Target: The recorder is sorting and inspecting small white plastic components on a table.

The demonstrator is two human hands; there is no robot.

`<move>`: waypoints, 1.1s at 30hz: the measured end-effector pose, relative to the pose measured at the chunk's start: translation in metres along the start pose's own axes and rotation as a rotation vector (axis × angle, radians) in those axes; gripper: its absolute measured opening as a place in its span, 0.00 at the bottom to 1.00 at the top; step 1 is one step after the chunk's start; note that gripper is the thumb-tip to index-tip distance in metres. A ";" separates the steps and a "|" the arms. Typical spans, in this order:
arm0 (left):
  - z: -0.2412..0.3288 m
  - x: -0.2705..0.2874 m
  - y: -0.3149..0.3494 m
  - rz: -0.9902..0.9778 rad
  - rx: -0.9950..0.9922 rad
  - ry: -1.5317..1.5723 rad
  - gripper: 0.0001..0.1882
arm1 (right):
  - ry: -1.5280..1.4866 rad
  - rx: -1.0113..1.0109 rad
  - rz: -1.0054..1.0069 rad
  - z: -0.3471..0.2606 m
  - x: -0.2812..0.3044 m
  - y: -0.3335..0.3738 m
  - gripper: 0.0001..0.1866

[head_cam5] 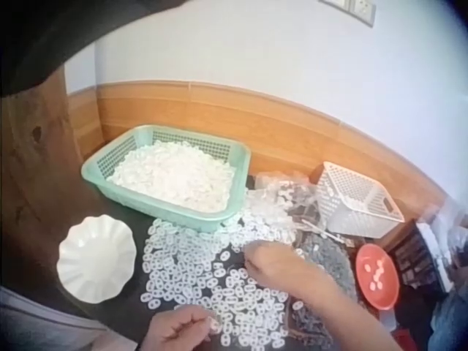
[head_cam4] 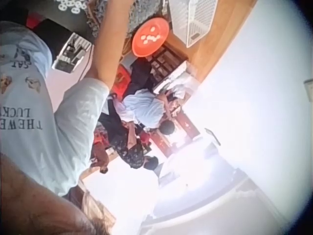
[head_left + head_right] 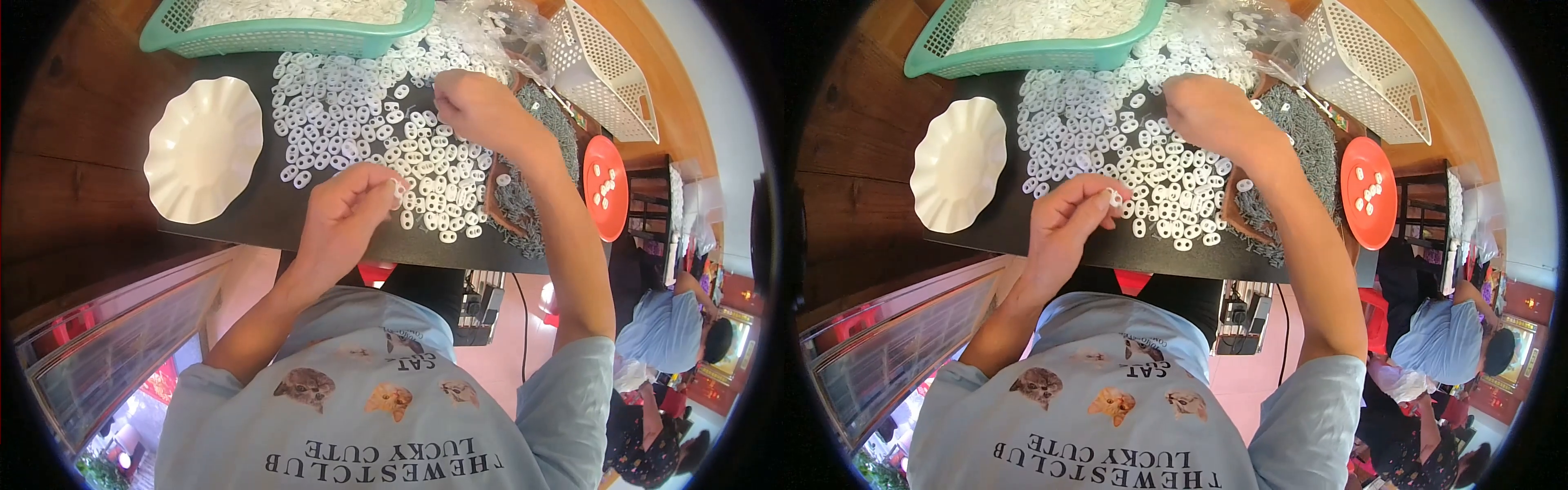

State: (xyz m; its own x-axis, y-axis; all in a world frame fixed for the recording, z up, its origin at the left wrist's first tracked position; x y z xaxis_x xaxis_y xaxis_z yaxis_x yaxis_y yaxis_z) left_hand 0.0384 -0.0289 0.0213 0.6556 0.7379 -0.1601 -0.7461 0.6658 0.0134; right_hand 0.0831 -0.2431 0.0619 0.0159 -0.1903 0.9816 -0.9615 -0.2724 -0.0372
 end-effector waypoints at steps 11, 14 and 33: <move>0.006 -0.008 -0.023 0.014 0.150 0.463 0.09 | -0.306 -0.092 0.260 -0.066 0.003 0.061 0.06; 0.002 -0.010 -0.023 -0.020 0.159 0.481 0.09 | -0.258 -0.093 0.273 -0.067 0.008 0.067 0.06; -0.003 -0.017 -0.015 -0.034 0.111 0.361 0.12 | -0.649 -0.111 0.222 -0.054 -0.008 0.069 0.05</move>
State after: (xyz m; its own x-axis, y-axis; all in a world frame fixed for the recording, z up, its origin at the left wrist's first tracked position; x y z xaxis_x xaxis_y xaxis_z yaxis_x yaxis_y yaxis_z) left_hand 0.0379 -0.0514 0.0206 0.5817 0.6420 -0.4995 -0.6946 0.7116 0.1057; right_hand 0.0014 -0.2092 0.0615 -0.0570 -0.7652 0.6413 -0.9828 -0.0702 -0.1711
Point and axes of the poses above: each hand's wrist, its own y-axis away from the middle knuckle, its own x-axis out of the back of the hand, z = x × y, the point moved 4 cm from there along -y, towards the middle knuckle, and after that the axes turned 4 degrees about -z, right-handed, at the moved point
